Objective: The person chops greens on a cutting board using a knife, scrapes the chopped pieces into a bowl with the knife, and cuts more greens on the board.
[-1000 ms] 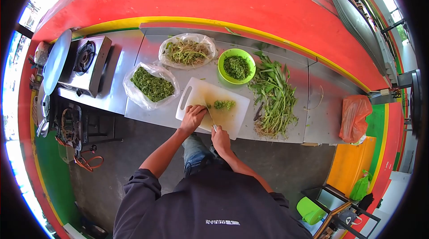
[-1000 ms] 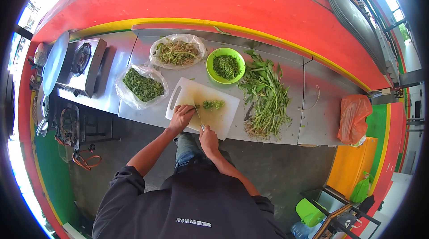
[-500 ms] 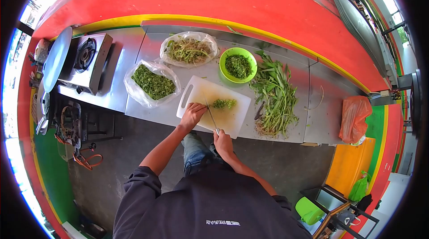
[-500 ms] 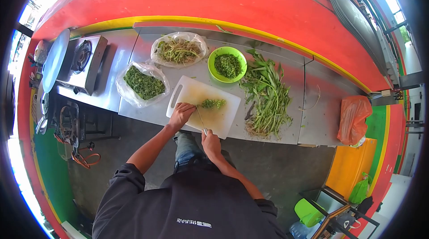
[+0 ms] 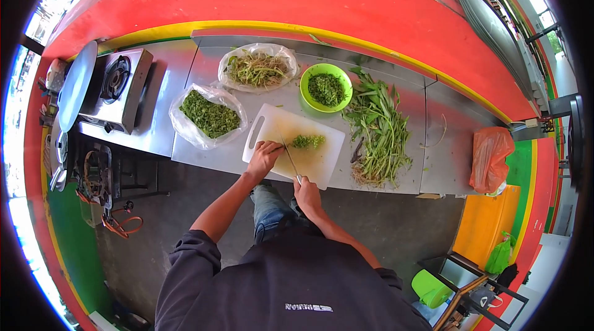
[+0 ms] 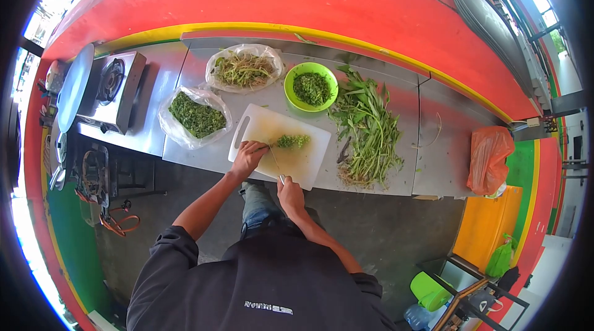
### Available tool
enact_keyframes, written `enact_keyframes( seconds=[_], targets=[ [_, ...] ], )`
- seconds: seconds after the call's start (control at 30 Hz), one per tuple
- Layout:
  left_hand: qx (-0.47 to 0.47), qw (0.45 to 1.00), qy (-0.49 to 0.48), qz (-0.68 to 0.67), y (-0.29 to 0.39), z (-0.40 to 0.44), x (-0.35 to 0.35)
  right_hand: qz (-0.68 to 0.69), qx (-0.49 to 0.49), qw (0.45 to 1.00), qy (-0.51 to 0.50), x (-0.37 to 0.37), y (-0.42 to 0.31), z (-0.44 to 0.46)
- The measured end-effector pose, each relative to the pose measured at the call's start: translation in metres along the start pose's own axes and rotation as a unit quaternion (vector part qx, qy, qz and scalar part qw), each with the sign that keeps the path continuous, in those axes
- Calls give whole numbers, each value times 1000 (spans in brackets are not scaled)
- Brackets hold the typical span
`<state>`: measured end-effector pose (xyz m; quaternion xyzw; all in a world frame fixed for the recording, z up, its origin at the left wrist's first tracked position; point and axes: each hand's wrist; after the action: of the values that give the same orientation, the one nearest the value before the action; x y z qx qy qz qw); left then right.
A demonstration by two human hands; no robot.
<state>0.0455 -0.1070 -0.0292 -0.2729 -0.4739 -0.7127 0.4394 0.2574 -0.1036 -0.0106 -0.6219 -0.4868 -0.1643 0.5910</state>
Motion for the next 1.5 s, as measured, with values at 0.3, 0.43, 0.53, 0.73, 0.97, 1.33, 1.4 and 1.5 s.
enact_keyframes(
  seconds=[0.3, 0.43, 0.53, 0.73, 0.97, 1.33, 1.4, 1.5],
  targets=[
    [-6, 999, 25, -33, -3, 0, -3, -18, 0, 1000, -9, -2, -1, 3],
    [25, 1000, 9, -6, 4, -3, -2, -16, 9, 1000, 10, -7, -3, 10],
    [28, 1000, 1, 3, 3, -3, 0, -6, 11, 1000, 18, -7, -4, 11],
    [8, 999, 27, -18, -2, -4, -1, -8, -2, 1000, 16, -3, 2, 8],
    [4, 999, 34, -17, -4, -4, -1, -13, 8, 1000, -6, -2, 3, -5],
    [15, 1000, 14, 1, 3, -1, 5, -26, 8, 1000, -8, -3, -6, 8],
    [22, 1000, 2, 11, 0, -1, 6, -23, 10, 1000, -4, -3, -7, 8],
    [25, 1000, -8, 5, -4, -4, 5, -5, 9, 1000, -20, 1, -5, 3]
  ],
)
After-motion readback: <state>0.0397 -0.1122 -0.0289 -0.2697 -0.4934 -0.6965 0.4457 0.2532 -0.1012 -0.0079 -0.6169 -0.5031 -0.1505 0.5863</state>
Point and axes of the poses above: each hand's wrist, its own z-axis towards the middle knuckle, its own x-axis out of the back of the hand, y = z × x, and after that the axes turned 4 degrees about y, right-handed
